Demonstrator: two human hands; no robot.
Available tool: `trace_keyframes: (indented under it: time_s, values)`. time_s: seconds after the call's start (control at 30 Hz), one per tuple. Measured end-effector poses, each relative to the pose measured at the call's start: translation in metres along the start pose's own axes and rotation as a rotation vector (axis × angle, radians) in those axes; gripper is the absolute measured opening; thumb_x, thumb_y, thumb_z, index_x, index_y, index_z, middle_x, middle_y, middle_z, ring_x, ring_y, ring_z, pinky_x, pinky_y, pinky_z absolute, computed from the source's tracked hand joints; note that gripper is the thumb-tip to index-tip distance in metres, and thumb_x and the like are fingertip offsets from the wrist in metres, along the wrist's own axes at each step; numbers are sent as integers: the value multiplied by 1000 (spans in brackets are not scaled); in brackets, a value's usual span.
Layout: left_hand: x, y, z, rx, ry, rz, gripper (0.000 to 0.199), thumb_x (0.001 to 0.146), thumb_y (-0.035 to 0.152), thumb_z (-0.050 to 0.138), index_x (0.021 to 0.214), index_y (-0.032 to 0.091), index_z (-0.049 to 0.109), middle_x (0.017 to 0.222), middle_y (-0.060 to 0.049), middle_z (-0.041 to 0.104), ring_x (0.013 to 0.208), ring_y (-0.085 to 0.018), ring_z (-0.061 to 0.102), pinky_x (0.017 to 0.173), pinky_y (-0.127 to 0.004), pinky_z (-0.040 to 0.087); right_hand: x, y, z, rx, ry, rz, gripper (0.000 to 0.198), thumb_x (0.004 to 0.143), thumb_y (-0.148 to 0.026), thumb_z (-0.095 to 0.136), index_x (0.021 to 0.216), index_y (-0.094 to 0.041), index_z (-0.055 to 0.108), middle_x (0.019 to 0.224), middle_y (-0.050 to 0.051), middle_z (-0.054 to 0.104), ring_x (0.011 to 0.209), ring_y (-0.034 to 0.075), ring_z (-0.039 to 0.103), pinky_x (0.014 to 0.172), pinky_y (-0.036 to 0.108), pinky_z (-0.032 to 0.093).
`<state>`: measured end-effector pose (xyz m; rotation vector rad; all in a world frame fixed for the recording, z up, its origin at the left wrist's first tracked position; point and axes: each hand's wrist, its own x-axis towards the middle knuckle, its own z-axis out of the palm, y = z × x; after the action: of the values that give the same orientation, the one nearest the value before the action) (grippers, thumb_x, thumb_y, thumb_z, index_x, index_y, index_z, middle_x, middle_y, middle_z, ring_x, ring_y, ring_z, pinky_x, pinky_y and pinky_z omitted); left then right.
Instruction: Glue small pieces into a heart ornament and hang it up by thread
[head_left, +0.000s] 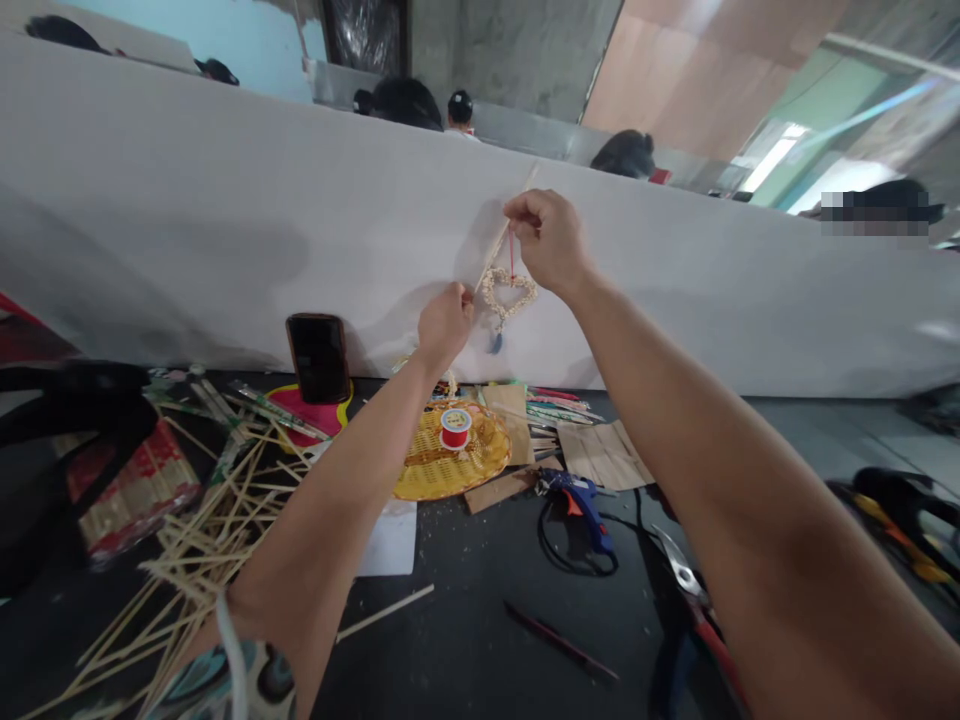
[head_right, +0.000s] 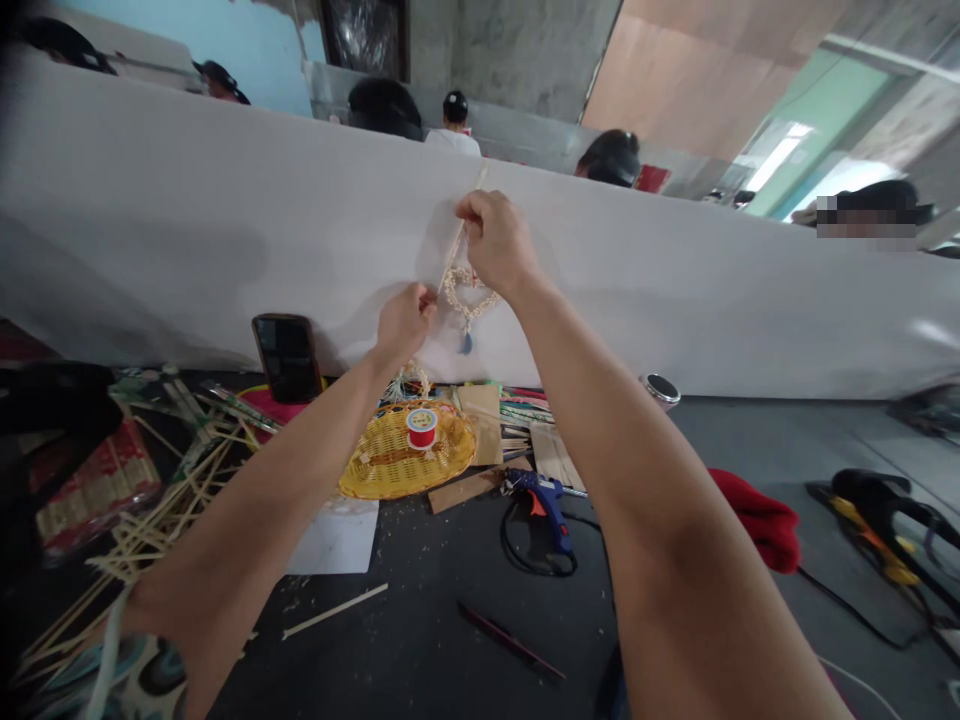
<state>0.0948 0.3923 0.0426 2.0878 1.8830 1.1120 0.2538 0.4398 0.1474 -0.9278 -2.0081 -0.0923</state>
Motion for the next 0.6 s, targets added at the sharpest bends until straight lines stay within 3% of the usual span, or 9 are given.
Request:
trace_keyframes:
  time_s: [0.13, 0.3, 0.6]
  values:
    - [-1, -2, 2, -48, -15, 127, 26, 94, 26, 45, 112, 19, 63, 111, -8, 70, 102, -20, 63, 88, -30, 45, 2, 5, 6, 67, -6, 0, 17, 90, -30, 51, 96, -21, 64, 101, 5, 65, 102, 24, 61, 97, 47, 49]
    - [0, -4, 2, 11, 73, 7, 24, 92, 27, 49, 109, 18, 62, 100, -12, 71, 95, -25, 65, 84, -35, 45, 3, 3, 11, 89, 20, 43, 14, 89, -30, 54, 97, -22, 62, 101, 6, 64, 101, 23, 62, 97, 47, 49]
    - [2, -5, 8, 134, 70, -41, 26, 93, 30, 44, 104, 21, 66, 99, -12, 72, 92, -26, 66, 80, -35, 45, 1, 1, 18, 167, 58, 86, 18, 88, -38, 59, 93, -20, 59, 94, 5, 65, 90, 20, 63, 88, 43, 54]
